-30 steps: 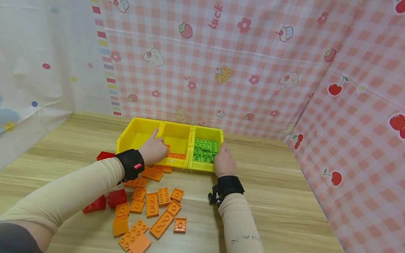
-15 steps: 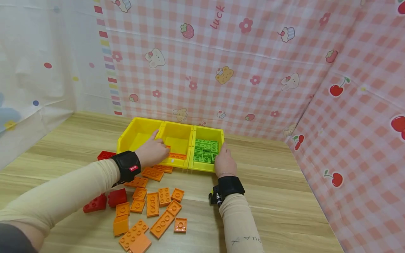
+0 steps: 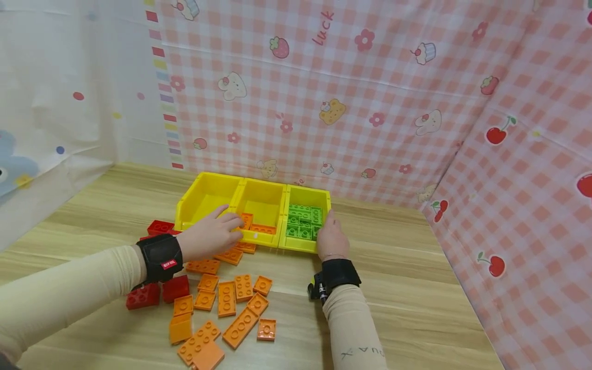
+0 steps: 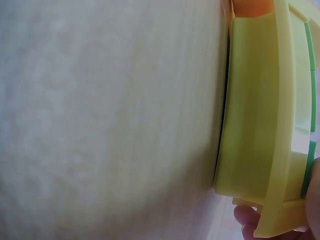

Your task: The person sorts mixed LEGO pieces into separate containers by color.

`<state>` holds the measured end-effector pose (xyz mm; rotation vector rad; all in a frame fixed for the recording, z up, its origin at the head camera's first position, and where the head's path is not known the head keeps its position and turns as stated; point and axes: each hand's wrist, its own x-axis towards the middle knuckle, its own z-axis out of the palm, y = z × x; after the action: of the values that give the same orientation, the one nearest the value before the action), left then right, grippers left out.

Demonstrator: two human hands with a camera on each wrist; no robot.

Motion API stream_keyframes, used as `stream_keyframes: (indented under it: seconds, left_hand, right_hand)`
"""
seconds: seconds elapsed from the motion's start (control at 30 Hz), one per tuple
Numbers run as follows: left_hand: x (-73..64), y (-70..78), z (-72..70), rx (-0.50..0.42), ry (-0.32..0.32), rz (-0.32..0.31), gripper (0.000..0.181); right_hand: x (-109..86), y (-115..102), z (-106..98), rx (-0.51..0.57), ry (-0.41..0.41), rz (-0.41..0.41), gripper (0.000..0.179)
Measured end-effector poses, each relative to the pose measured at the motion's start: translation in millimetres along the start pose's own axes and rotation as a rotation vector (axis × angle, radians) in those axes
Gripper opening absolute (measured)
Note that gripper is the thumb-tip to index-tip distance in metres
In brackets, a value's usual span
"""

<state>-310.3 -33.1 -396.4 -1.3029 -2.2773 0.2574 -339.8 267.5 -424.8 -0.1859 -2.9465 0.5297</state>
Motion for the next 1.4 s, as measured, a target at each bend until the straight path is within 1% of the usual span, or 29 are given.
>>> stream_keyframes:
  seconds: [0.07, 0.13, 0.2, 0.23, 0.3, 0.4, 0.47, 0.57, 0.67, 0.77, 0.9, 1.03, 1.13, 1.23, 1.33, 1.4]
  left_hand:
    - [-8.6, 1.5, -4.5, -0.007, 0.005, 0.032, 0.003]
    - [-17.9, 2.6, -8.2, -0.016, -0.002, 0.063, 0.005]
    - [-26.3, 2.6, -11.2, -0.037, -0.035, 0.081, 0.007]
    - [-30.3, 2.6, -13.0, -0.054, -0.066, 0.082, 0.007]
    - [-36.9, 2.2, -16.2, -0.095, -0.143, 0.069, 0.009]
    - [-44.3, 1.0, -20.2, -0.163, -0.259, 0.023, 0.015]
    - [-46.3, 1.0, -21.6, -0.197, -0.318, -0.006, 0.019]
    - [-48.0, 1.7, -20.5, -0.224, -0.372, -0.030, 0.023]
    - [-48.4, 3.6, -17.7, -0.217, -0.415, -0.042, 0.025]
    - [-48.2, 4.8, -15.6, -0.195, -0.439, -0.049, 0.027]
    - [-47.7, 5.3, -16.8, -0.185, -0.443, -0.059, 0.029]
    - [-47.6, 4.3, -17.2, -0.204, -0.440, -0.058, 0.029]
    - [-48.1, 1.9, -17.1, -0.243, -0.438, -0.069, 0.030]
    - [-46.9, -0.3, -20.1, -0.296, -0.435, -0.104, 0.040]
    - [-42.8, -2.6, -25.0, -0.353, -0.403, -0.126, 0.052]
    - [-37.8, -4.8, -28.2, -0.376, -0.334, -0.108, 0.053]
  right_hand:
    - [0.1, -0.3, 0.0, -0.001, -0.001, -0.001, 0.055]
    - [0.2, -0.7, -0.5, 0.001, -0.002, 0.001, 0.055]
    - [-0.3, -1.3, -1.2, 0.006, -0.002, 0.000, 0.055]
    - [-0.7, -1.5, -1.6, 0.006, -0.001, -0.001, 0.055]
    - [-1.2, -1.8, -1.6, 0.008, 0.003, -0.005, 0.055]
    - [-2.3, -2.0, -0.8, 0.006, 0.010, -0.012, 0.055]
    - [-2.7, -1.0, -0.5, 0.004, 0.014, -0.011, 0.055]
    - [-3.5, -0.4, 0.2, 0.004, 0.014, -0.008, 0.054]
    - [-4.4, -1.0, 0.5, 0.001, 0.014, -0.003, 0.055]
    - [-4.7, -2.2, 0.5, -0.001, 0.017, -0.004, 0.055]
    - [-3.5, -3.5, -0.1, -0.005, 0.017, -0.009, 0.055]
    - [-2.2, -1.5, 0.7, -0.002, 0.022, -0.009, 0.054]
    - [-1.9, -0.9, 1.3, -0.004, 0.031, -0.015, 0.054]
    - [-2.1, -0.9, 0.6, -0.008, 0.033, -0.019, 0.054]
    - [-2.4, -1.4, -0.4, -0.012, 0.028, -0.016, 0.055]
    - [-2.3, -1.7, -0.7, -0.015, 0.024, -0.015, 0.055]
